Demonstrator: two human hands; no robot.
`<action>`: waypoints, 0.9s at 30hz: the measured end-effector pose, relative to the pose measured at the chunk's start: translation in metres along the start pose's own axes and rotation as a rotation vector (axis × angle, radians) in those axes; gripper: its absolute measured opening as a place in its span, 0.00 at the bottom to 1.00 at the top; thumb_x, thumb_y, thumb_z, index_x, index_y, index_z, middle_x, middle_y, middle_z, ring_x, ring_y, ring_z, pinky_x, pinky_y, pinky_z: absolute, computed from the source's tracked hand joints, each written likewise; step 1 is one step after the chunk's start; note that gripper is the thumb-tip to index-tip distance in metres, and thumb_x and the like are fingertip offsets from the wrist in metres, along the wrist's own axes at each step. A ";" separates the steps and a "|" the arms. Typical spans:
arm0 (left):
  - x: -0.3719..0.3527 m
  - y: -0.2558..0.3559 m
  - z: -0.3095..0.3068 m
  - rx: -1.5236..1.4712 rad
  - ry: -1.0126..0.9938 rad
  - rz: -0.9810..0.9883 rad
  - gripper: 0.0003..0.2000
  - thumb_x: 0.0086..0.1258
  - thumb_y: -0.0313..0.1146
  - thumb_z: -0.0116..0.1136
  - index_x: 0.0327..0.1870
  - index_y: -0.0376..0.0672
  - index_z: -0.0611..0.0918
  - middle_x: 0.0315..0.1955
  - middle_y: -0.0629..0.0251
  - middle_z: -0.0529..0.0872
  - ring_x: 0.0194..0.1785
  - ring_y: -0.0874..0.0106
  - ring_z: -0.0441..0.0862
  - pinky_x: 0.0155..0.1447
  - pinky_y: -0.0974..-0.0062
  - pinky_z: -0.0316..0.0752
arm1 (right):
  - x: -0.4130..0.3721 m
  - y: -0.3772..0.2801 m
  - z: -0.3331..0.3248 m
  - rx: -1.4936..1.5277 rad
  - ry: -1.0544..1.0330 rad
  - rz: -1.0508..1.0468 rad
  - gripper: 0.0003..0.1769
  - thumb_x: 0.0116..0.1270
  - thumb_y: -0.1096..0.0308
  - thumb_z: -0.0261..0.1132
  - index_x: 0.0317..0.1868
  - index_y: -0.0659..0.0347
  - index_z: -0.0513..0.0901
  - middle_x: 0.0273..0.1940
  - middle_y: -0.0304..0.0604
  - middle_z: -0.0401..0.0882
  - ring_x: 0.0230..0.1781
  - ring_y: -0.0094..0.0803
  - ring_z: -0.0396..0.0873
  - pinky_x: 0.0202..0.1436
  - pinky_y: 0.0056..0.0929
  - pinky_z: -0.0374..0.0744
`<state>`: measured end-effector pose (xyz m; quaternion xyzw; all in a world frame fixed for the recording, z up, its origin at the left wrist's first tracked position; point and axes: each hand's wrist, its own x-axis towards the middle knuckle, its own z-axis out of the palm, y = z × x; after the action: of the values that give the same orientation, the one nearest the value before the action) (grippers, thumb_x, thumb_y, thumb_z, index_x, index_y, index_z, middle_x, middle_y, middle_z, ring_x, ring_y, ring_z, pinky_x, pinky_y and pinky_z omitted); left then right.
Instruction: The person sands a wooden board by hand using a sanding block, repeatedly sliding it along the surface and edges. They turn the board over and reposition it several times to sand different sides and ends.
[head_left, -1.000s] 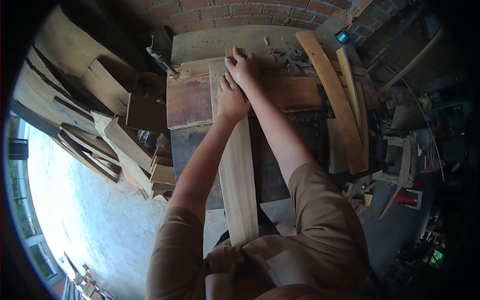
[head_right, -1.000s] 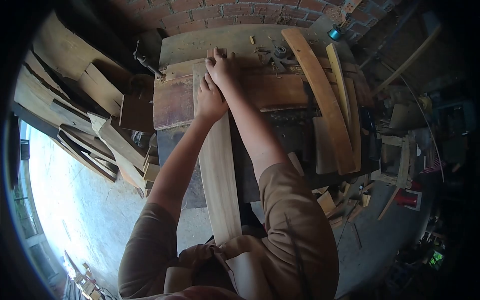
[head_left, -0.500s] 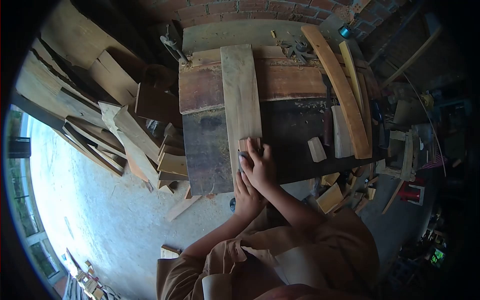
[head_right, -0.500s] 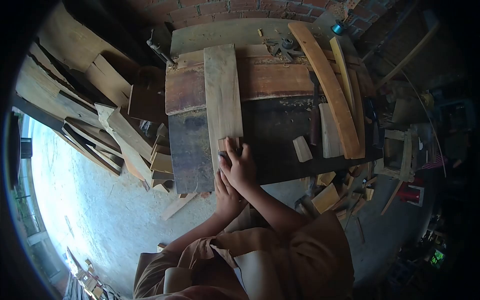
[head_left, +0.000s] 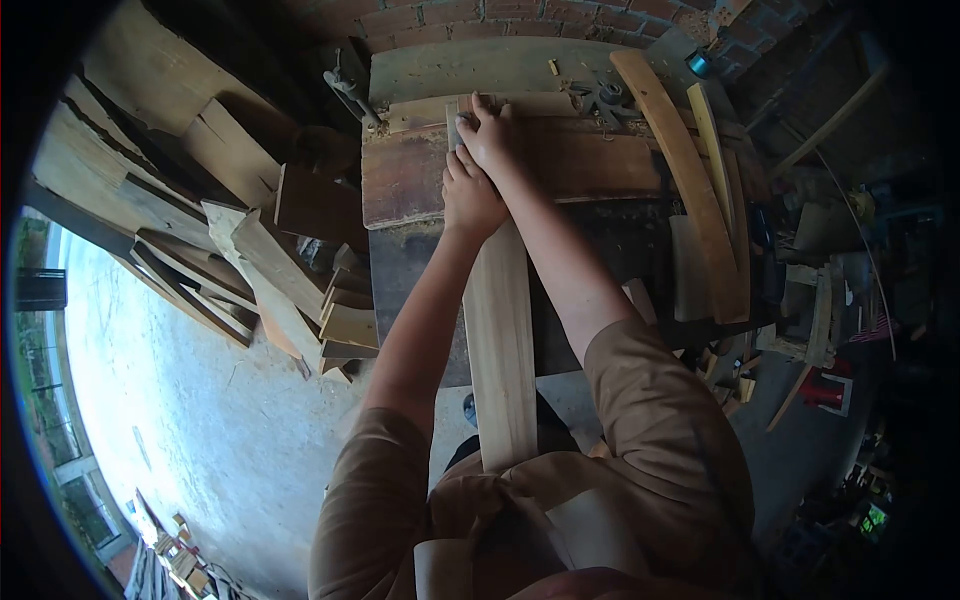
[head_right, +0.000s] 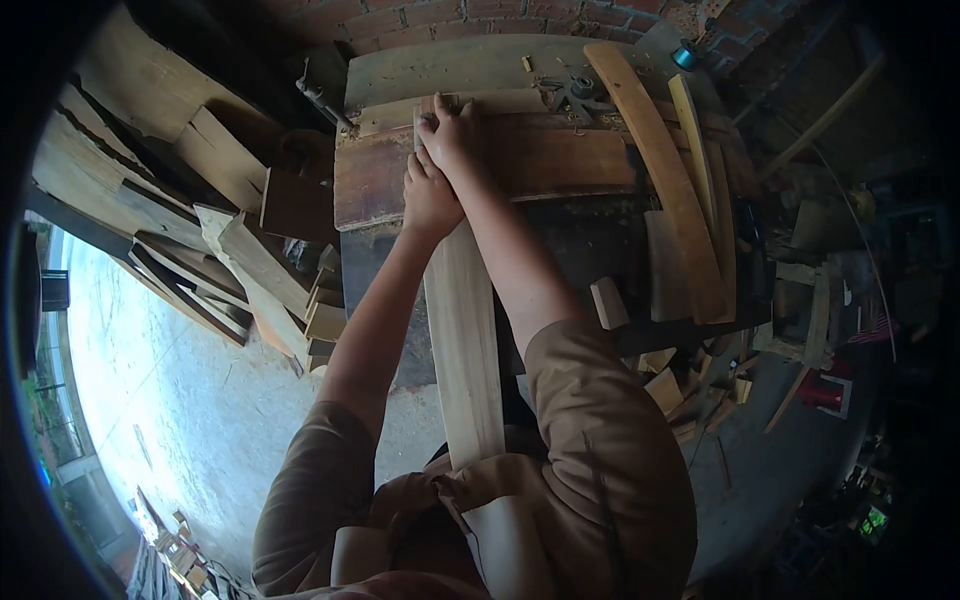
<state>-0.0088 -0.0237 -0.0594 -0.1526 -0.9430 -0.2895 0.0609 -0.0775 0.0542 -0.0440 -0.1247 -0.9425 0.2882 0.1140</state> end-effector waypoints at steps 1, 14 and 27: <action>-0.019 0.001 -0.006 -0.003 -0.002 -0.002 0.45 0.52 0.46 0.59 0.60 0.19 0.51 0.56 0.35 0.59 0.57 0.45 0.63 0.61 0.58 0.62 | -0.022 0.001 0.002 -0.016 -0.001 0.024 0.32 0.58 0.47 0.57 0.62 0.47 0.67 0.50 0.61 0.65 0.48 0.50 0.71 0.48 0.40 0.74; -0.288 0.016 -0.043 0.020 -0.168 0.021 0.48 0.53 0.49 0.60 0.60 0.17 0.48 0.58 0.27 0.52 0.62 0.36 0.54 0.63 0.49 0.55 | -0.292 -0.006 -0.027 -0.032 -0.029 -0.100 0.31 0.57 0.54 0.62 0.61 0.50 0.68 0.45 0.55 0.66 0.41 0.47 0.72 0.41 0.38 0.74; 0.046 -0.038 -0.009 0.097 0.039 0.001 0.43 0.54 0.48 0.56 0.58 0.18 0.53 0.53 0.32 0.62 0.53 0.42 0.67 0.58 0.58 0.64 | 0.044 -0.034 0.027 -0.064 -0.073 -0.065 0.31 0.58 0.48 0.56 0.62 0.46 0.67 0.47 0.60 0.68 0.40 0.48 0.75 0.42 0.39 0.75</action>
<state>-0.0643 -0.0468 -0.0623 -0.1442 -0.9545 -0.2463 0.0867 -0.1328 0.0268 -0.0401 -0.0869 -0.9583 0.2586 0.0848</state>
